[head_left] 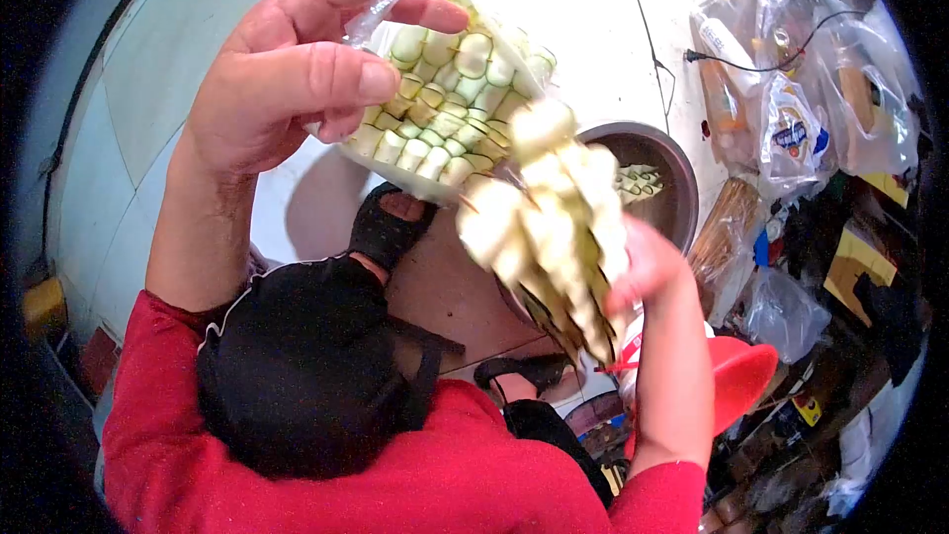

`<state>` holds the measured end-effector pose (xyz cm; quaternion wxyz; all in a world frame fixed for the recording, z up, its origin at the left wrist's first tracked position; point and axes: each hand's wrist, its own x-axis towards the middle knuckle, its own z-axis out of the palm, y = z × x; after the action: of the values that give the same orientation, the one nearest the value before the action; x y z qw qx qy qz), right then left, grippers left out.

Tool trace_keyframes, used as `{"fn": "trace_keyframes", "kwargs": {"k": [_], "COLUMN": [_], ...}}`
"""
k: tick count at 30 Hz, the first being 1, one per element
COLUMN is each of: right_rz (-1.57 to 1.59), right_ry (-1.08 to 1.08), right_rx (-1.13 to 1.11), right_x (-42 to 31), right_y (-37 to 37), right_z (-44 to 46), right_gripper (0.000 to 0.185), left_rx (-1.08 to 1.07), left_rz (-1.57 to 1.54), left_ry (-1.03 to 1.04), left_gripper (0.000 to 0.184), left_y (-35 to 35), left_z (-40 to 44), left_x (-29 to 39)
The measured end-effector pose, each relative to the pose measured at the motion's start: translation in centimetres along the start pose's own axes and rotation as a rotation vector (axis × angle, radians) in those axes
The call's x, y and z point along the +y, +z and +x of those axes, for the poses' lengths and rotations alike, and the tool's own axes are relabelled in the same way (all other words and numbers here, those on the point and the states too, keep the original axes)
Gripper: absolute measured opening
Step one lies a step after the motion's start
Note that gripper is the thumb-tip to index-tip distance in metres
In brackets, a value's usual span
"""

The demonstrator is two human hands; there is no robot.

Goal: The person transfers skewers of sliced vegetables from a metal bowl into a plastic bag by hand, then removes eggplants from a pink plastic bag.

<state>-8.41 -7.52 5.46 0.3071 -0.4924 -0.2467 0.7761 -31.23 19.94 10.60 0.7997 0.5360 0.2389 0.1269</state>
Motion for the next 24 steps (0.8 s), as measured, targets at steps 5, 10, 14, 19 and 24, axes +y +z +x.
{"fn": "trace_keyframes", "kwargs": {"k": [5,10,14,19,24], "right_rz": [0.261,0.142,-0.105,-0.639,-0.872], "right_ry": [0.191,0.17,0.003,0.056,-0.056], "right_rx": [-0.325,-0.179,-0.038,0.122,0.418], "right_x": [-7.2,-8.1,-9.3,-11.4,-8.7], "right_y": [-0.7,-2.2,-2.6,-2.7,-3.3], "right_z": [9.7,13.1,14.5,16.8,18.7], "right_gripper": [0.062,0.076,0.069,0.08,0.084], "left_rx": [-0.029,-0.041,-0.043,-0.036,0.133], "left_rz": [-0.041,-0.029,-0.114,-0.13,-0.083], "left_ry": [0.01,0.031,-0.031,-0.038,-0.002], "left_gripper": [0.077,0.077,0.078,0.077,0.068], "left_y": [-0.8,-2.3,-2.4,-2.4,-2.4], "left_z": [0.4,0.3,0.5,0.4,0.1], "left_x": [0.3,0.5,0.8,1.0,0.8]}}
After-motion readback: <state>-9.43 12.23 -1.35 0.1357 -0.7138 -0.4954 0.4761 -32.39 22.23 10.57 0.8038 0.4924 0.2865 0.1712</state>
